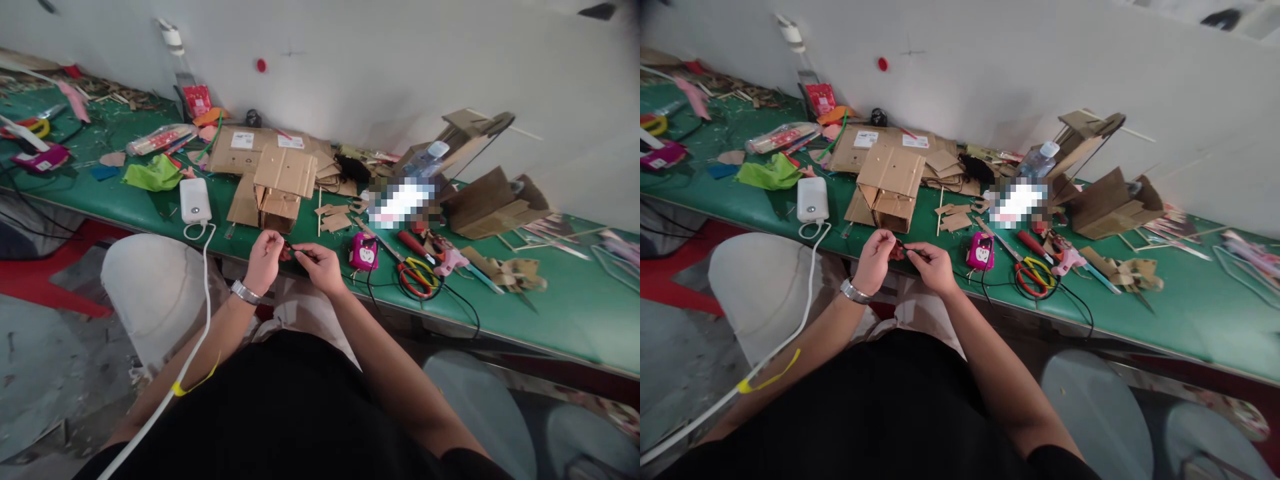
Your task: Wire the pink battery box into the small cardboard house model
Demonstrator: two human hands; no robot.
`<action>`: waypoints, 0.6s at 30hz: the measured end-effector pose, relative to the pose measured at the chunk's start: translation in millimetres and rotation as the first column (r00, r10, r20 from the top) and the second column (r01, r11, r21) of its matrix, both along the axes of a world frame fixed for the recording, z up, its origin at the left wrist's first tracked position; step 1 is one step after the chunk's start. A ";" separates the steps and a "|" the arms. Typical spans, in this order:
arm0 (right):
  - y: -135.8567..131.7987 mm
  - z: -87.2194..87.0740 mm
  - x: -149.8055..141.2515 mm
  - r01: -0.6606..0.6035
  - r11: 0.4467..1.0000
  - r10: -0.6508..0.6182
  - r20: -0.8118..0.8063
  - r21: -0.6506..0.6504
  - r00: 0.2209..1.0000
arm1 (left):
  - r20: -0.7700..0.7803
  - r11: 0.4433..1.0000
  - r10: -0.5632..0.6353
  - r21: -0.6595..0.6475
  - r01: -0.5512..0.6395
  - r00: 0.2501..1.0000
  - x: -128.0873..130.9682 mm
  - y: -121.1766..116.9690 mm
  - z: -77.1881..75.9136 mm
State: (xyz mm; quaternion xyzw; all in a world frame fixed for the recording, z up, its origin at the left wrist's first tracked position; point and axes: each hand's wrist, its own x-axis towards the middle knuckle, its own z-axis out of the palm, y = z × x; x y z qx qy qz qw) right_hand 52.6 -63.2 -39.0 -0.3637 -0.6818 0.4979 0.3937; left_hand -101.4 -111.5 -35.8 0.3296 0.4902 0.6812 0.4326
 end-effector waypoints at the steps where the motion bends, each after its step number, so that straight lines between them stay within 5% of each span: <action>1: 0.1 0.1 -0.1 0.002 1.000 -0.002 0.008 0.000 1.000 | 0.015 1.000 0.004 -0.004 -0.004 1.000 -0.2 0.7 -0.1; 18: -1.0 3.0 0.3 -0.004 1.000 0.005 0.038 -0.005 0.999 | 0.120 1.000 0.023 0.011 -0.024 0.992 0.6 6.0 -0.4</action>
